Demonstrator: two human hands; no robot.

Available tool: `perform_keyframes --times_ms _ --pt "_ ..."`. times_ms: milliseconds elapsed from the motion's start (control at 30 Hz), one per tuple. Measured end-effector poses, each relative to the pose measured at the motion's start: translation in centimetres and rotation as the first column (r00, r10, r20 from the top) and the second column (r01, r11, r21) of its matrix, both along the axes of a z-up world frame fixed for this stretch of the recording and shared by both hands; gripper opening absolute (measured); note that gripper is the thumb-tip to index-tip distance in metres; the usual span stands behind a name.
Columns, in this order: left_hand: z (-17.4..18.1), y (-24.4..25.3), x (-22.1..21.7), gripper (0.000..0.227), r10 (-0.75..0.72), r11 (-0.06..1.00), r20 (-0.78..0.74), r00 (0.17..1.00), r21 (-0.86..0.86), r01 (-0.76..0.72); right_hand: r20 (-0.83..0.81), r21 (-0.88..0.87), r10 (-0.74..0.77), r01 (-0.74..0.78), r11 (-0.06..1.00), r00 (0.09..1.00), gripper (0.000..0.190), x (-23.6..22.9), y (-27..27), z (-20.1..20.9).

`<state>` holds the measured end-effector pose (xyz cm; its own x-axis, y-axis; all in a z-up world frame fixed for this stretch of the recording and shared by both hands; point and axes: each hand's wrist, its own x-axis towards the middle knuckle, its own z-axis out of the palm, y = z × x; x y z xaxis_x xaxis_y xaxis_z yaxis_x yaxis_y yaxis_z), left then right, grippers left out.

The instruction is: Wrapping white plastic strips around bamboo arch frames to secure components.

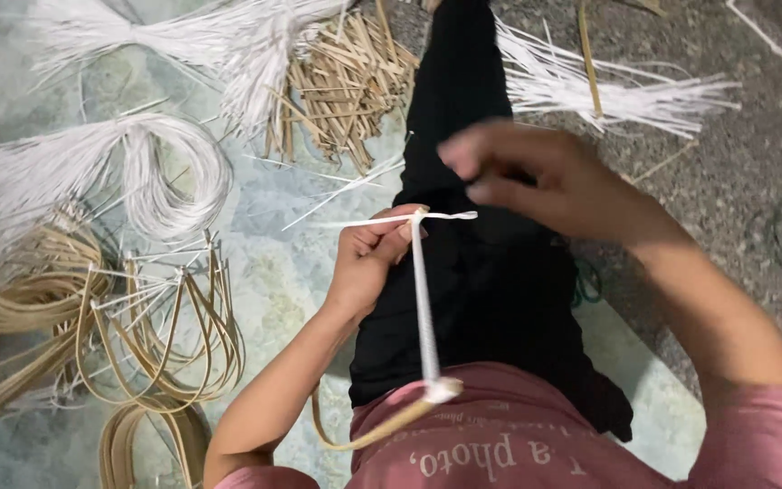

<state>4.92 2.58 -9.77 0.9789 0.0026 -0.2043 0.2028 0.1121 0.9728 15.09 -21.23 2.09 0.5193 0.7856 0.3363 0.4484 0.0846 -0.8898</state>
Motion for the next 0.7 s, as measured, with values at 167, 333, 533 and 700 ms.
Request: perform_keyframes --times_ms 167,333,533,700 --pt "1.6 0.5 -0.2 0.025 0.04 0.965 -0.016 0.999 -0.261 -0.042 0.144 -0.29 -0.122 0.16 0.944 0.982 0.023 -1.0 -1.1 -7.0" --pt "2.1 -1.4 -0.9 0.024 0.05 0.982 0.085 0.995 -0.187 -0.033 -0.111 -0.278 -0.478 0.435 0.857 0.871 0.008 -2.7 1.7 -9.2" --pt "1.1 -2.5 -1.0 0.023 0.099 0.994 0.322 0.942 0.015 -0.109 -0.276 -0.108 -0.661 0.661 0.742 0.698 0.004 -3.2 3.3 -11.0" --pt "1.4 -2.0 -0.7 0.025 0.174 0.976 0.146 0.974 -0.159 -0.151 -0.313 -0.087 -0.525 0.527 0.846 0.792 0.007 -4.7 0.3 -9.6"
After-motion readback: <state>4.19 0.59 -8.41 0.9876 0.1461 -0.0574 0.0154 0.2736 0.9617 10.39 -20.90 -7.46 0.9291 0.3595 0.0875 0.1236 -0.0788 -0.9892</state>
